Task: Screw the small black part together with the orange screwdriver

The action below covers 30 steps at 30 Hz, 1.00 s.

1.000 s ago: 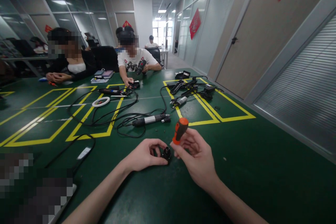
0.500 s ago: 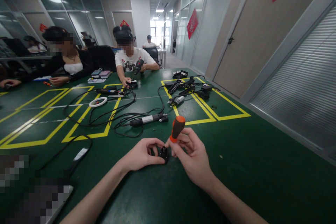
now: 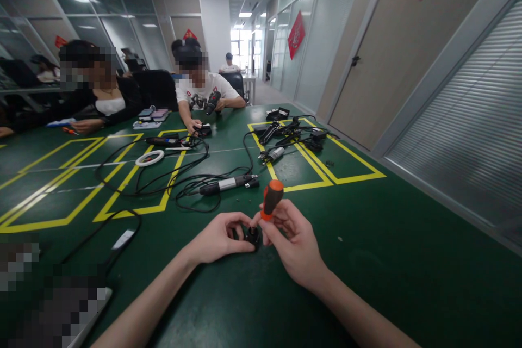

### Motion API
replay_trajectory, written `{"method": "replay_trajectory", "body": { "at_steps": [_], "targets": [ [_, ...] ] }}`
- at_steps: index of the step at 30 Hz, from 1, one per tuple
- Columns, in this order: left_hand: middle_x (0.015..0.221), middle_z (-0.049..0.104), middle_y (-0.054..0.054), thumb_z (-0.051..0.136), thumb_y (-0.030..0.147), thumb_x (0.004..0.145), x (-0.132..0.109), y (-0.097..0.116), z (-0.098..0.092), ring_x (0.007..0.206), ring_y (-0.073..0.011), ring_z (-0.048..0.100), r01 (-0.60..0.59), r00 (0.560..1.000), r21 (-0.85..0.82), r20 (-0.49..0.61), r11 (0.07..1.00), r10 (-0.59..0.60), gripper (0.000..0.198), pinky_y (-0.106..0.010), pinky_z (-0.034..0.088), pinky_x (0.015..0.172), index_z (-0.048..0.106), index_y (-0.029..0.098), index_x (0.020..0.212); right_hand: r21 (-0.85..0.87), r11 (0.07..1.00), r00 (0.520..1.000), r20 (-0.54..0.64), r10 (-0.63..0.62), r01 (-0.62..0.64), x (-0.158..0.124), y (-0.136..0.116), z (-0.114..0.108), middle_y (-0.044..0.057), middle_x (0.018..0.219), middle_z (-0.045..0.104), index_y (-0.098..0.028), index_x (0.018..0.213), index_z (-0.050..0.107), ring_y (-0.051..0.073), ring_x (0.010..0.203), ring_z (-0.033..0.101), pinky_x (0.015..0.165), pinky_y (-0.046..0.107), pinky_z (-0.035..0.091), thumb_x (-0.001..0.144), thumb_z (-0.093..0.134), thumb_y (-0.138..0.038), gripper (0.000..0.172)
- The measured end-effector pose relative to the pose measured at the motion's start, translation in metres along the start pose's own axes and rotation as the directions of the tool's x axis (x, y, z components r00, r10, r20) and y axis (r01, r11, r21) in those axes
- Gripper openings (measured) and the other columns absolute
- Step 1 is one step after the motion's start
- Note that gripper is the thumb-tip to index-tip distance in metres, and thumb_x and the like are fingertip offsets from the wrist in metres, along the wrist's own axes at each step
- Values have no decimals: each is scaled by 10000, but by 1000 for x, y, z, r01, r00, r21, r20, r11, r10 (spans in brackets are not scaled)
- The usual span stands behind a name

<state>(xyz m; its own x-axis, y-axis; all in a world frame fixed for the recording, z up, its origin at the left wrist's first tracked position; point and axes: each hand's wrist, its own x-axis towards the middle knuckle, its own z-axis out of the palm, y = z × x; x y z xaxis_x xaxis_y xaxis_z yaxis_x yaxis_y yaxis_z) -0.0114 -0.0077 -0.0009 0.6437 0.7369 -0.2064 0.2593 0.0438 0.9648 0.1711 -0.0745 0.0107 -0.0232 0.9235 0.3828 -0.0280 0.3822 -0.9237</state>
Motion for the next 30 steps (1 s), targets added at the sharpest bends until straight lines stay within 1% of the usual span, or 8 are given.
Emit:
{"method": "replay_trajectory", "body": {
  "at_steps": [5,8,10,13,18,21,24,30],
  "targets": [
    [697,645,33,872,321,644,1,0,-1,616,-105,543,-11,1000,24,2,1000,11,468,-223,399,593,709,120,1035,-98,993,997,-52,-64,59,2,-1,-1,14,841,624,-203,1077,713,118,636,561,576,258,504,963,623,-273,161],
    [687,632,40,873,326,652,1,0,-2,616,-102,539,-27,1000,42,-6,999,27,463,-221,398,597,708,125,1036,-34,999,993,-113,-38,34,4,-2,0,1,831,655,-220,1138,667,115,601,568,534,248,503,895,725,-281,258],
    [678,623,43,880,328,650,0,0,-2,612,-100,533,-36,999,42,-8,998,36,459,-219,404,599,700,128,1022,30,999,991,-136,-11,15,4,-2,1,-3,835,690,-230,1099,632,108,574,573,511,236,502,853,776,-273,287],
    [717,642,27,884,334,658,1,-1,-2,619,-95,531,-64,998,38,-6,997,64,437,-215,406,604,685,133,990,80,997,995,-97,1,7,3,-2,2,10,833,719,-219,1011,622,103,566,586,522,237,515,876,751,-278,196],
    [711,616,39,896,333,655,2,-2,-1,588,-74,479,-80,997,12,-14,997,81,427,-198,369,572,662,138,953,103,995,1000,-2,10,-10,3,1,2,17,832,702,-195,1126,645,94,536,578,525,254,508,965,634,-348,222],
    [741,611,44,906,335,638,3,-4,-1,590,-63,470,-100,995,4,-15,995,101,438,-195,369,568,661,136,941,137,991,1000,-20,9,-6,3,3,3,5,842,710,-222,1167,588,102,549,591,530,251,506,932,694,-348,286],
    [762,614,49,910,325,629,3,-4,-2,574,-55,471,-105,994,10,-14,994,105,456,-194,372,560,658,136,958,143,990,999,-53,9,-2,3,6,4,3,822,731,-237,1080,552,107,556,592,534,245,501,909,739,-345,275],
    [767,650,28,915,312,644,2,-2,-6,647,-88,581,-92,996,12,-5,996,93,448,-202,428,607,620,146,938,143,990,1000,-21,20,-17,3,11,4,16,829,696,-214,1052,605,93,522,549,495,243,475,964,658,-454,261]
  ]
}}
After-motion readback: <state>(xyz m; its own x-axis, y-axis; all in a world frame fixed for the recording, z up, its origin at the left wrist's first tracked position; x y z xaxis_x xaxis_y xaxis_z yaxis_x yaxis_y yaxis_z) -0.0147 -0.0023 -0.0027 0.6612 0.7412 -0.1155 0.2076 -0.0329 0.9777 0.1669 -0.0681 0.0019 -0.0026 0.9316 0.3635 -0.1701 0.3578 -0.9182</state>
